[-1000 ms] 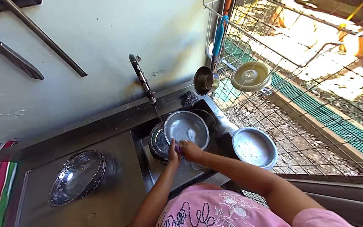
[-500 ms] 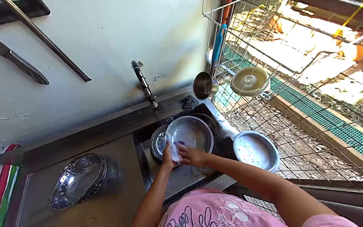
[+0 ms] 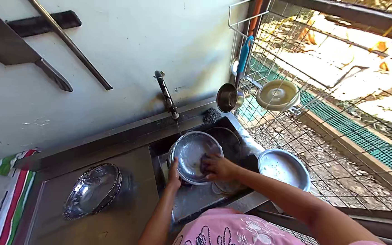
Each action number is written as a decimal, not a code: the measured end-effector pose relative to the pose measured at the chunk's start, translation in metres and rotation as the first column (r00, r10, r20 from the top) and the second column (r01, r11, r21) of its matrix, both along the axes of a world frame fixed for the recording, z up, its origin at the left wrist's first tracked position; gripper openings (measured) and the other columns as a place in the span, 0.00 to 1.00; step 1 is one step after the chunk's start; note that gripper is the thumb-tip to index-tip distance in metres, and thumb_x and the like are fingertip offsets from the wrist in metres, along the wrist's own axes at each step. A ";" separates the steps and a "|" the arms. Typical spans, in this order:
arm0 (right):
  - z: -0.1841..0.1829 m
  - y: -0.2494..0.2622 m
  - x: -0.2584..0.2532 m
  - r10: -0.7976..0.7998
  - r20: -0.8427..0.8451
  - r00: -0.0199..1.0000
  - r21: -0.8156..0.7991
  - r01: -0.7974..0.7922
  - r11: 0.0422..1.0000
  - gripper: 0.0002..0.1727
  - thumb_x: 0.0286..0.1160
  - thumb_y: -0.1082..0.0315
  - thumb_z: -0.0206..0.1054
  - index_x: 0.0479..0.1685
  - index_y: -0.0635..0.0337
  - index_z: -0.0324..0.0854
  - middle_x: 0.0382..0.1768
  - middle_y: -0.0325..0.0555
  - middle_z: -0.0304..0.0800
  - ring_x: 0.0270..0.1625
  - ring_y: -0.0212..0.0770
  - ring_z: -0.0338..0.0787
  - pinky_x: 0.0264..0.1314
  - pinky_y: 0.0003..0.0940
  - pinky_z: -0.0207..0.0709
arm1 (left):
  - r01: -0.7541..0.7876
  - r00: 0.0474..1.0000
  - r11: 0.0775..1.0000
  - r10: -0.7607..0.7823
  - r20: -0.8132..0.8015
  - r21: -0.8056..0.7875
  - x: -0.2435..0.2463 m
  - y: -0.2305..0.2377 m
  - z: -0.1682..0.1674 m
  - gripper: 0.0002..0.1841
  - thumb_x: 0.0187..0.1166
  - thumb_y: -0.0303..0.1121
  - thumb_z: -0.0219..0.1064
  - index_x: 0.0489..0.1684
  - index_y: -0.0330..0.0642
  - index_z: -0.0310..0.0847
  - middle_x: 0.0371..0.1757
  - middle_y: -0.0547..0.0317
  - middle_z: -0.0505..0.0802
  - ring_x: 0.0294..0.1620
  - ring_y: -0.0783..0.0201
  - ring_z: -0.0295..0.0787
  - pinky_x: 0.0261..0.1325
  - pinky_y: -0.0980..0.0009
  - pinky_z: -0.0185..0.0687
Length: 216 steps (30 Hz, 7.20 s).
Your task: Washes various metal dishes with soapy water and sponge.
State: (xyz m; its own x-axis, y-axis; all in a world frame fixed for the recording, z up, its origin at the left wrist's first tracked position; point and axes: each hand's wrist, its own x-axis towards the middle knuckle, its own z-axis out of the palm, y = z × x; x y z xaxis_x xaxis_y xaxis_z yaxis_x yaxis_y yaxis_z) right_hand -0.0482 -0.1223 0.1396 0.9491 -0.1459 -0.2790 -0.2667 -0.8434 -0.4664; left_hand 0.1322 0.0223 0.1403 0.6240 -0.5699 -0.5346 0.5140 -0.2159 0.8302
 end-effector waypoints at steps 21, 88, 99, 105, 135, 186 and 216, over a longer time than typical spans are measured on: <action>0.068 -0.054 0.006 -0.712 0.321 0.625 0.581 0.463 0.669 0.36 0.59 0.54 0.79 0.65 0.72 0.79 0.56 0.60 0.89 0.58 0.45 0.88 0.65 0.44 0.80 | 0.262 0.891 0.964 -0.224 0.396 -0.045 0.020 0.003 -0.003 0.20 0.93 0.35 0.48 0.56 0.22 0.80 0.50 0.44 0.88 0.51 0.66 0.84 0.61 0.64 0.80; 0.046 -0.057 -0.107 -0.919 0.072 0.387 0.274 0.878 0.391 0.23 0.83 0.61 0.62 0.69 0.68 0.80 0.50 0.70 0.89 0.48 0.64 0.90 0.55 0.66 0.79 | -0.179 0.439 0.576 -0.679 0.589 0.797 0.127 0.177 0.109 0.20 0.86 0.36 0.65 0.63 0.26 0.84 0.64 0.22 0.86 0.69 0.24 0.80 0.71 0.27 0.66; -0.071 -0.051 -0.211 -0.916 -0.291 0.276 -0.066 0.949 0.307 0.36 0.82 0.59 0.68 0.84 0.72 0.64 0.80 0.82 0.65 0.82 0.77 0.68 0.82 0.72 0.60 | -0.223 0.307 0.691 -0.620 0.722 0.688 0.193 0.190 -0.033 0.35 0.85 0.47 0.64 0.84 0.30 0.66 0.80 0.19 0.72 0.82 0.20 0.63 0.83 0.27 0.50; -0.074 -0.051 -0.211 -0.874 -0.386 0.294 -0.183 0.905 0.385 0.48 0.66 0.61 0.80 0.85 0.74 0.61 0.76 0.81 0.72 0.80 0.75 0.72 0.80 0.72 0.65 | 0.148 0.432 0.780 -0.604 0.669 0.609 0.131 0.044 -0.039 0.34 0.82 0.39 0.69 0.84 0.30 0.66 0.82 0.25 0.71 0.83 0.33 0.69 0.84 0.44 0.65; 0.044 -0.034 -0.010 -0.975 -0.183 0.127 0.971 0.180 -0.159 0.17 0.90 0.67 0.45 0.64 0.64 0.74 0.44 0.49 0.88 0.44 0.40 0.89 0.49 0.42 0.86 | 0.229 0.595 0.955 0.015 0.803 -0.188 0.017 -0.070 0.015 0.22 0.86 0.20 0.52 0.77 0.20 0.70 0.79 0.28 0.77 0.83 0.46 0.73 0.85 0.59 0.65; -0.004 0.040 0.023 -0.251 -0.047 0.967 0.216 0.255 0.942 0.35 0.66 0.80 0.70 0.80 0.72 0.70 0.75 0.72 0.76 0.79 0.68 0.76 0.82 0.63 0.66 | 0.119 0.992 0.991 -0.116 -0.052 0.055 -0.054 -0.041 -0.016 0.31 0.97 0.46 0.35 0.92 0.33 0.45 0.83 0.29 0.69 0.79 0.43 0.70 0.78 0.47 0.67; -0.032 -0.009 -0.002 -0.306 0.057 0.950 -0.113 0.311 0.944 0.38 0.78 0.77 0.57 0.93 0.56 0.58 0.96 0.60 0.41 0.96 0.67 0.36 0.91 0.76 0.26 | 0.194 0.978 0.981 -0.195 -0.068 -0.030 -0.053 -0.006 -0.013 0.28 0.96 0.39 0.42 0.93 0.39 0.45 0.87 0.37 0.67 0.83 0.49 0.69 0.81 0.51 0.69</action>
